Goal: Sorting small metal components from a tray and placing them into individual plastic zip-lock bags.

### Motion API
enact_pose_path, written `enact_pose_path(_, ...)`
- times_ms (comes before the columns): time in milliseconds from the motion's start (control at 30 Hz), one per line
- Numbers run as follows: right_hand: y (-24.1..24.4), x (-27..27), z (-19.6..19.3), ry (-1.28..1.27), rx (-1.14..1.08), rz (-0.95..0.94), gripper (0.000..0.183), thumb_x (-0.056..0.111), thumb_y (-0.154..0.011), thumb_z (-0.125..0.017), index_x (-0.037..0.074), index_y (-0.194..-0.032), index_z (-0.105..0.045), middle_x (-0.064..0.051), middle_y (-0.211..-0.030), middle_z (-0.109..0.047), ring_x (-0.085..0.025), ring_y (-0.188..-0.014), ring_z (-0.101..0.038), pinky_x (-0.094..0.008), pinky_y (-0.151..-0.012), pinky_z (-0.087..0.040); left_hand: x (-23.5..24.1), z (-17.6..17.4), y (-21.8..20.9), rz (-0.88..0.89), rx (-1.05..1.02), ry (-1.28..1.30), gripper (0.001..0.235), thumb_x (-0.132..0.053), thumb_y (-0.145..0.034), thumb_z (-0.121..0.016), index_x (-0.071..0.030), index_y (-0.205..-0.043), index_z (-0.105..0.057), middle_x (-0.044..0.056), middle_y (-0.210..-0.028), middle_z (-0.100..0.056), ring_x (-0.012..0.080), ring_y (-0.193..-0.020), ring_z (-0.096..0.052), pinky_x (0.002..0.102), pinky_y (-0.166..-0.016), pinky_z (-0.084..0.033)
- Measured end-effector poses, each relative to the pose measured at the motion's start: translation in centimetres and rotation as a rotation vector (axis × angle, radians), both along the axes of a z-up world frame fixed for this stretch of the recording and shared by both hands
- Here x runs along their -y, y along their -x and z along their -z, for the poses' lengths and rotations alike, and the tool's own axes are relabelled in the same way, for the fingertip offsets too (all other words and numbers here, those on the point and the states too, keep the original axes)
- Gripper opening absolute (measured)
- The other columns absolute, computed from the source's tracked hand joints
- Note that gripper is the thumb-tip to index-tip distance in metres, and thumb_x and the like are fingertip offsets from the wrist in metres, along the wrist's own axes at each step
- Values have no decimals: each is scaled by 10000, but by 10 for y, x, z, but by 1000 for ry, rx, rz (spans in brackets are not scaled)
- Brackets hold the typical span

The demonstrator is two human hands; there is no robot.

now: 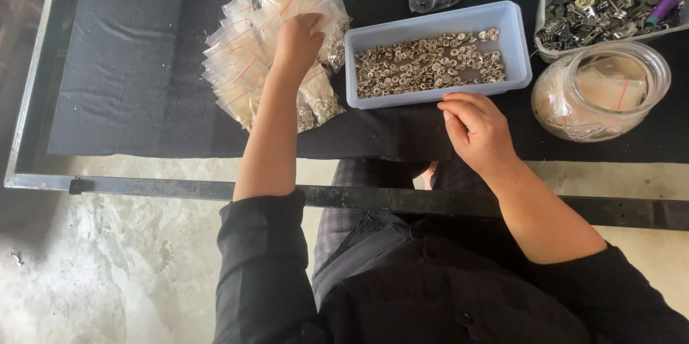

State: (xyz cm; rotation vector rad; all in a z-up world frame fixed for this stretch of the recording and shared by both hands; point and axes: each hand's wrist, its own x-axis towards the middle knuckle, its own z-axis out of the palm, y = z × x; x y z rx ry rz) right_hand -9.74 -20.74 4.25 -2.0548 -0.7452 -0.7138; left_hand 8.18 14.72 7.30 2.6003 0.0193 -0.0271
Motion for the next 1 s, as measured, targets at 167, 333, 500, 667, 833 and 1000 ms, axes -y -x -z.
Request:
enact_pose_path(167,1,0,-2,12,5,-2,133,-49,-1027,-619,-60,-1094,-734,-184,-1140,-720,-318,-1018,-694,-416,-924,-588,0,4,11,49,234,48,275,-76,-976,-542,-50,-1154,-750,118,-1066,-769,269,-840,-706,399,-718,-576)
enact_pose_path(333,0,-1,-2,26,7,-11,128,-60,-1021,-628,-65,-1093,-733,-191,-1127,-721,-326,-1017,-697,-422,-918,-595,-2,18,15,152,285,-77,301,-70,-919,-626,-82,-1191,-753,126,-1053,-763,352,-983,-651,492,-828,-530)
enact_pose_path(500,2,-2,-7,28,35,15,129,-21,-1030,-621,-35,-1074,-742,-177,-1122,-735,-320,-1014,-714,-426,-917,-599,3,16,26,152,309,-22,508,-157,-913,-719,-57,-1402,-621,175,-1299,-696,383,-1191,-628,526,-965,-500)
enact_pose_path(667,8,1,-24,-19,50,1,108,-38,-1009,-656,-29,-1101,-712,-186,-1143,-718,-322,-1011,-708,-423,-924,-595,31,7,58,131,510,114,443,-172,-1032,-627,-33,-1447,-555,193,-1417,-607,399,-1326,-513,560,-1063,-430)
enact_pose_path(833,21,45,-96,22,75,21,85,-64,-961,-743,-89,-1027,-696,-260,-1094,-710,-365,-1018,-694,-443,-960,-591,82,-9,89,44,628,387,422,-101,-1060,-591,-115,-1477,-526,135,-1495,-565,309,-1473,-435,515,-1193,-410)
enact_pose_path(1000,-6,144,-127,664,-398,270,175,32,-1012,-610,-13,-1001,-779,-91,-1085,-776,-271,-1060,-693,-420,-921,-541,125,20,87,133,712,658,442,-141,-1147,-542,-134,-1572,-420,108,-1616,-470,310,-1582,-366,506,-1349,-311)
